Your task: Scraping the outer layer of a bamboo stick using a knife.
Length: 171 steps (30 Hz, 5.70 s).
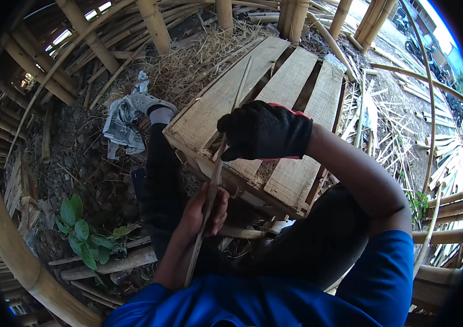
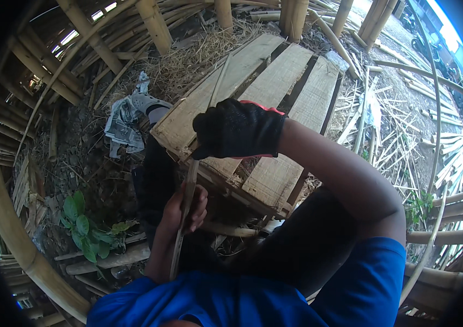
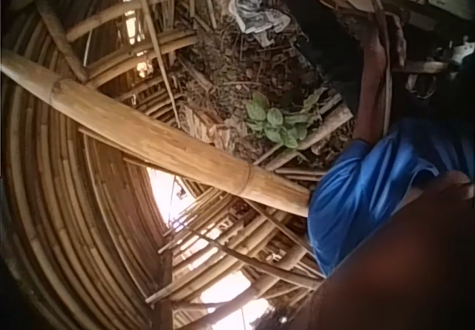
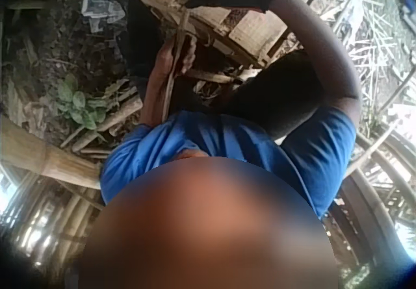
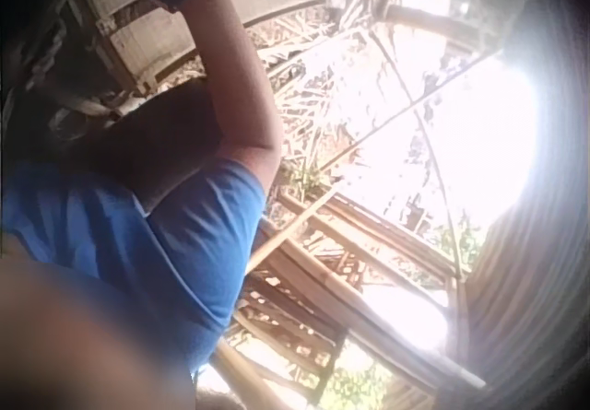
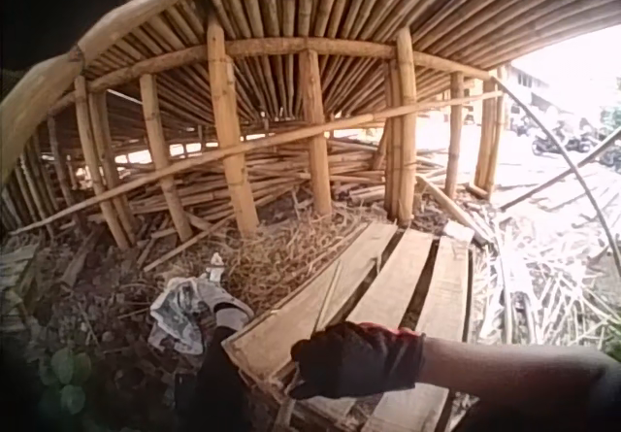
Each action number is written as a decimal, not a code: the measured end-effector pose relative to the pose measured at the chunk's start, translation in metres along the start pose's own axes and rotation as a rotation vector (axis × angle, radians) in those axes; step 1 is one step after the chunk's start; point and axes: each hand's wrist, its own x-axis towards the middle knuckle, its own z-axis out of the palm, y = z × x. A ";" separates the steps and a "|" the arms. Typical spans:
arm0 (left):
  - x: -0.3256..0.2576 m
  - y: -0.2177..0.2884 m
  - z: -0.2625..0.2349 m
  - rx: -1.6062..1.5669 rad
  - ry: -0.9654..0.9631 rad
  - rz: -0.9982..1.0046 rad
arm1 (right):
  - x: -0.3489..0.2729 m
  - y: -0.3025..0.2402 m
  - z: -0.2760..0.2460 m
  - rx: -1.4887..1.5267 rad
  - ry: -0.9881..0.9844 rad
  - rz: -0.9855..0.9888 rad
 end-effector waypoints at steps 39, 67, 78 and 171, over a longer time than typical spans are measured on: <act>0.009 -0.022 -0.013 0.647 0.432 0.234 | -0.002 0.090 -0.030 -0.117 0.086 0.713; -0.004 -0.015 -0.003 0.868 0.504 0.093 | 0.038 0.026 -0.013 -0.032 0.023 1.066; -0.013 -0.009 0.014 1.170 0.519 0.218 | 0.024 0.056 -0.030 0.059 -0.073 1.107; 0.021 0.035 0.004 0.075 0.091 -0.151 | -0.008 -0.020 0.016 -0.148 0.027 0.384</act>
